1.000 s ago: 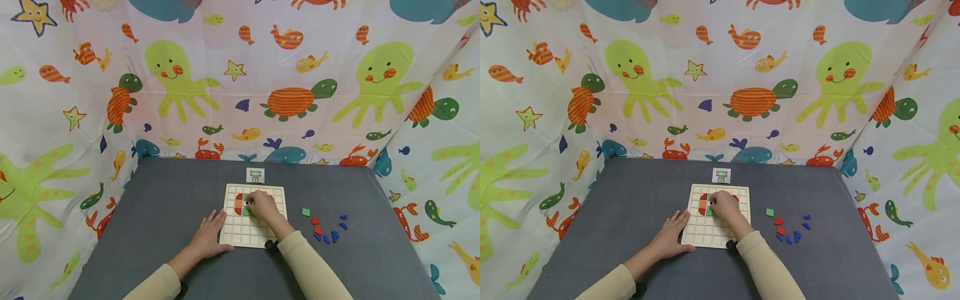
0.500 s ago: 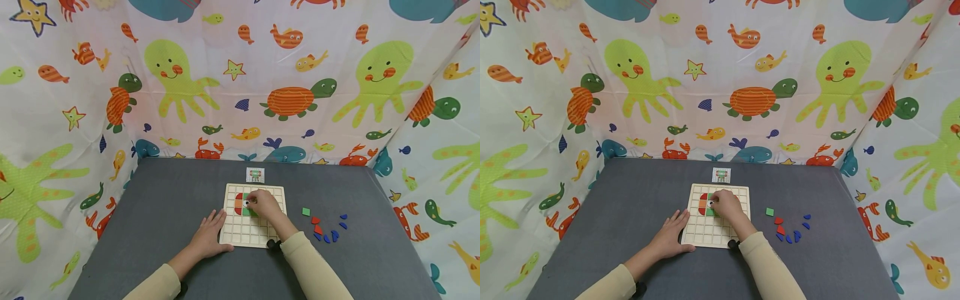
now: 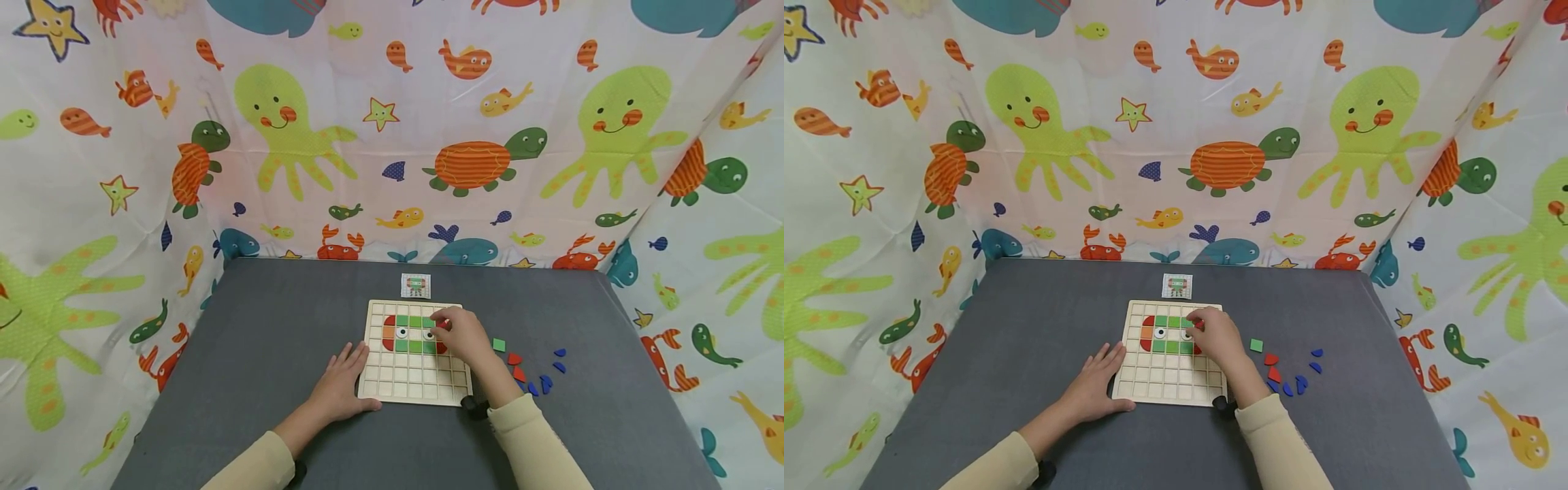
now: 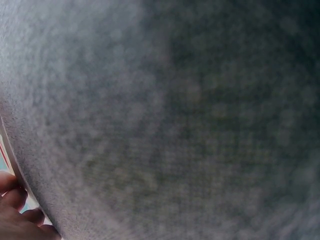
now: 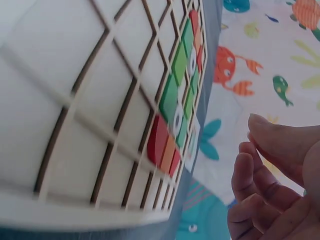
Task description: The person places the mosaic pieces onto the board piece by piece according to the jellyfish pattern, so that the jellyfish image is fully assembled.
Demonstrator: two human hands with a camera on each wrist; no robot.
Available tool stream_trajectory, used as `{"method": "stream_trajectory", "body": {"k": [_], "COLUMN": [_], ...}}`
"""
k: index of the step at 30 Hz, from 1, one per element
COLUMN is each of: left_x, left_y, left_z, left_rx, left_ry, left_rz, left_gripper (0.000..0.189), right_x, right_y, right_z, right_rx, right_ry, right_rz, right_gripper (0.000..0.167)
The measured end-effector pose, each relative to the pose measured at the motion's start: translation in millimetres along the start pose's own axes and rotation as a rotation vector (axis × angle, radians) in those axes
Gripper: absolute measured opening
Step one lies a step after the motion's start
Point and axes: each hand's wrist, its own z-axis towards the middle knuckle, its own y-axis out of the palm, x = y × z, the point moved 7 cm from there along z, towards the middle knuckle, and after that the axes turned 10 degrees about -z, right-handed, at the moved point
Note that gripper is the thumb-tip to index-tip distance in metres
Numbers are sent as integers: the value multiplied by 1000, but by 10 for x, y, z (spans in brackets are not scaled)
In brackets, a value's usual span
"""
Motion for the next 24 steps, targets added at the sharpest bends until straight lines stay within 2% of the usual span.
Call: {"method": "stream_trajectory", "body": {"k": [8,19,24], "left_x": [4,-31,-28], "left_y": [-3,8,6], "left_z": [-1,1,-7], "left_rx": [-7,-6,-5], "left_ry": [3,-2,-4], "left_rz": [-22,-27,-15], "left_gripper": [115,114,115], "right_x": [355,954,1168], "right_y": [-199,-278,-302], "right_z": [-145,-332,-383], "right_rx": [63,84,50], "right_ry": [51,134,169], "right_rz": [-57,-109,-124], "right_gripper": [27,30,35]}}
